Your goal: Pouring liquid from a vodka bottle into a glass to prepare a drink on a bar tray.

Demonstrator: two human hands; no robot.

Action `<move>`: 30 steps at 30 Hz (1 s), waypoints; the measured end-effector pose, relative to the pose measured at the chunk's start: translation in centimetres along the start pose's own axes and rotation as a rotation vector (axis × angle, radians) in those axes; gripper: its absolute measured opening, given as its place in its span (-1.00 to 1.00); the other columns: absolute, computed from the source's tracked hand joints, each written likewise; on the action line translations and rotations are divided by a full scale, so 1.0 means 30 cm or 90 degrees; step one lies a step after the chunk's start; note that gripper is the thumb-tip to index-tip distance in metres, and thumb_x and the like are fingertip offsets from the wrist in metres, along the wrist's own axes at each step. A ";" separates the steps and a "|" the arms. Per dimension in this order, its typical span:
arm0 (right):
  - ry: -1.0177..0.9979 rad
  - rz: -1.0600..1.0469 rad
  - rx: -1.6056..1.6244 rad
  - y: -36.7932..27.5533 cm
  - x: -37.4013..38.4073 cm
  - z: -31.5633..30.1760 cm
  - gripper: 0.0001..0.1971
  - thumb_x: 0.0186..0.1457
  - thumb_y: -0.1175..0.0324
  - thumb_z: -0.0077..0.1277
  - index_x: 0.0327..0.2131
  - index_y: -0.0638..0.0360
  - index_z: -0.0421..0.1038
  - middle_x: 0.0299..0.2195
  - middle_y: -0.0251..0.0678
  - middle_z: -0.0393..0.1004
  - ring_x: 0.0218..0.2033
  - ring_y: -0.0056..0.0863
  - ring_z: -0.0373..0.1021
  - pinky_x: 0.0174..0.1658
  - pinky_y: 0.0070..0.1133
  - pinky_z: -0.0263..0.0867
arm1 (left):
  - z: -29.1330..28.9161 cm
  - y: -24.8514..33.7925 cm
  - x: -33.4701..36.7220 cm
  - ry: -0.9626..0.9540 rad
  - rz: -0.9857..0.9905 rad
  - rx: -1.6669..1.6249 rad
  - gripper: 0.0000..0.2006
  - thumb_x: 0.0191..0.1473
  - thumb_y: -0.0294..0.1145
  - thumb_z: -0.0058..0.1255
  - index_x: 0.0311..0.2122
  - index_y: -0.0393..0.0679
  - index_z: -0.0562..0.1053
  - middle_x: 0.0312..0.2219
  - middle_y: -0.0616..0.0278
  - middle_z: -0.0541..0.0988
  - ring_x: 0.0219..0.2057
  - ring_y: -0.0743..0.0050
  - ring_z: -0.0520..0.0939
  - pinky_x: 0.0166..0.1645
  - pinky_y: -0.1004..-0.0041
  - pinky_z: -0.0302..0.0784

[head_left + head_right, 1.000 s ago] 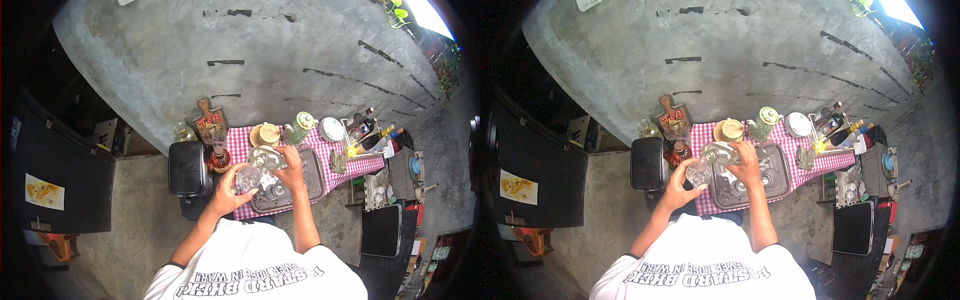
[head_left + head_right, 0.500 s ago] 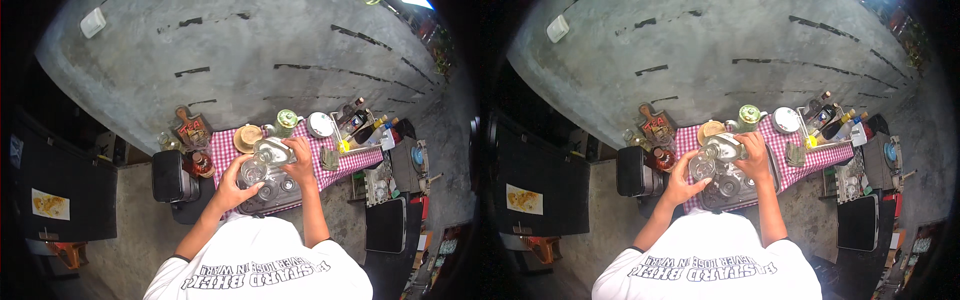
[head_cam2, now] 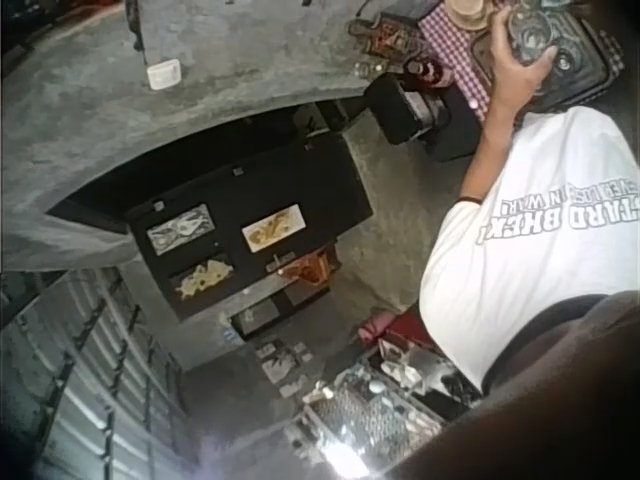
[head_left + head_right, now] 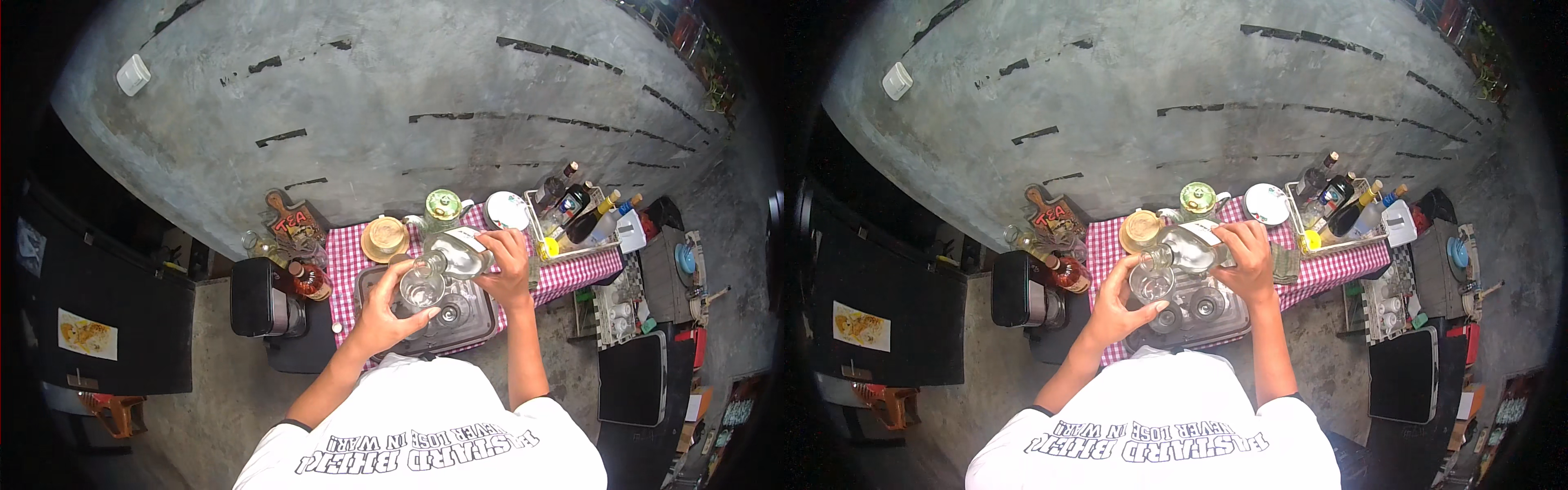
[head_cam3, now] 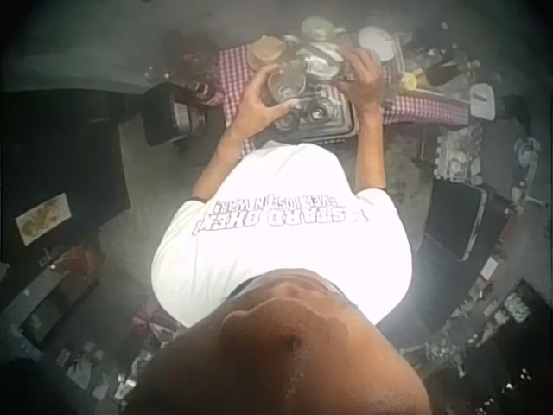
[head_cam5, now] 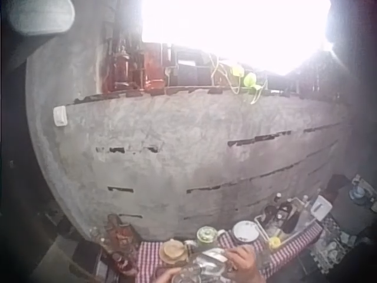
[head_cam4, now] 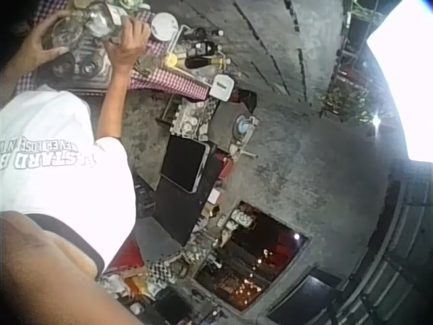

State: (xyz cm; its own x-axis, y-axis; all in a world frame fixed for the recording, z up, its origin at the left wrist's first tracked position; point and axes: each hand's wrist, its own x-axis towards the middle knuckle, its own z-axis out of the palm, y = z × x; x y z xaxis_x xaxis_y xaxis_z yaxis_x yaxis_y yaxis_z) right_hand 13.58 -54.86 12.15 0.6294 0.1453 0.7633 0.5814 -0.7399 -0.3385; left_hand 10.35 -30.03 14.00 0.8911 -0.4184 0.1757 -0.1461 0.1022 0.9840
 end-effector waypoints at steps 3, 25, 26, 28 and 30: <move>0.003 -0.013 -0.011 0.034 -0.007 -0.035 -0.42 -0.54 0.47 0.27 -0.21 0.19 0.49 -0.27 -0.30 0.50 -0.25 -0.28 0.38 -0.15 -0.36 0.28 | 0.043 -0.006 0.011 -0.004 0.008 0.025 -0.29 -0.11 -0.54 0.31 0.16 -0.29 0.22 0.04 0.14 0.38 0.12 0.43 0.38 0.25 0.38 0.23; -0.006 -0.068 -0.024 0.241 -0.046 -0.241 -0.40 -0.51 0.44 0.29 -0.17 0.16 0.49 -0.21 -0.27 0.52 -0.17 -0.25 0.40 -0.10 -0.35 0.27 | 0.288 0.005 0.083 -0.005 0.061 0.147 -0.26 -0.13 -0.54 0.32 0.21 -0.29 0.28 0.09 0.13 0.40 0.17 0.38 0.37 0.29 0.37 0.20; -0.007 -0.069 -0.023 0.245 -0.045 -0.248 -0.40 -0.51 0.44 0.29 -0.17 0.16 0.49 -0.21 -0.27 0.52 -0.17 -0.25 0.40 -0.10 -0.35 0.27 | 0.297 0.003 0.085 0.012 0.088 0.164 -0.29 -0.13 -0.46 0.33 0.18 -0.27 0.32 0.04 0.08 0.45 0.10 0.31 0.44 0.22 0.34 0.28; -0.013 -0.069 -0.015 0.246 -0.040 -0.260 -0.40 -0.49 0.45 0.28 -0.16 0.17 0.49 -0.20 -0.26 0.52 -0.17 -0.25 0.40 -0.10 -0.34 0.27 | 0.310 0.003 0.083 0.035 0.113 0.184 -0.31 -0.13 -0.39 0.34 0.16 -0.24 0.36 -0.01 0.04 0.50 0.04 0.24 0.51 0.15 0.31 0.37; -0.015 -0.077 -0.017 0.251 -0.038 -0.267 -0.41 -0.49 0.45 0.28 -0.16 0.17 0.49 -0.19 -0.26 0.52 -0.17 -0.25 0.40 -0.10 -0.34 0.27 | 0.321 0.005 0.082 0.037 0.095 0.186 -0.31 -0.13 -0.38 0.34 0.17 -0.23 0.36 -0.02 0.04 0.51 0.02 0.25 0.51 0.14 0.31 0.37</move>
State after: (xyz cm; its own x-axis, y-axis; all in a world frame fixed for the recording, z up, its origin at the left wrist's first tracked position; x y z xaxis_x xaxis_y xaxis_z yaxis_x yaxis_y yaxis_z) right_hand 13.12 -65.86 13.14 0.5683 0.2494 0.7841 0.6400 -0.7329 -0.2307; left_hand 8.37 -39.74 14.88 0.8722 -0.3654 0.3251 -0.3865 -0.1075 0.9160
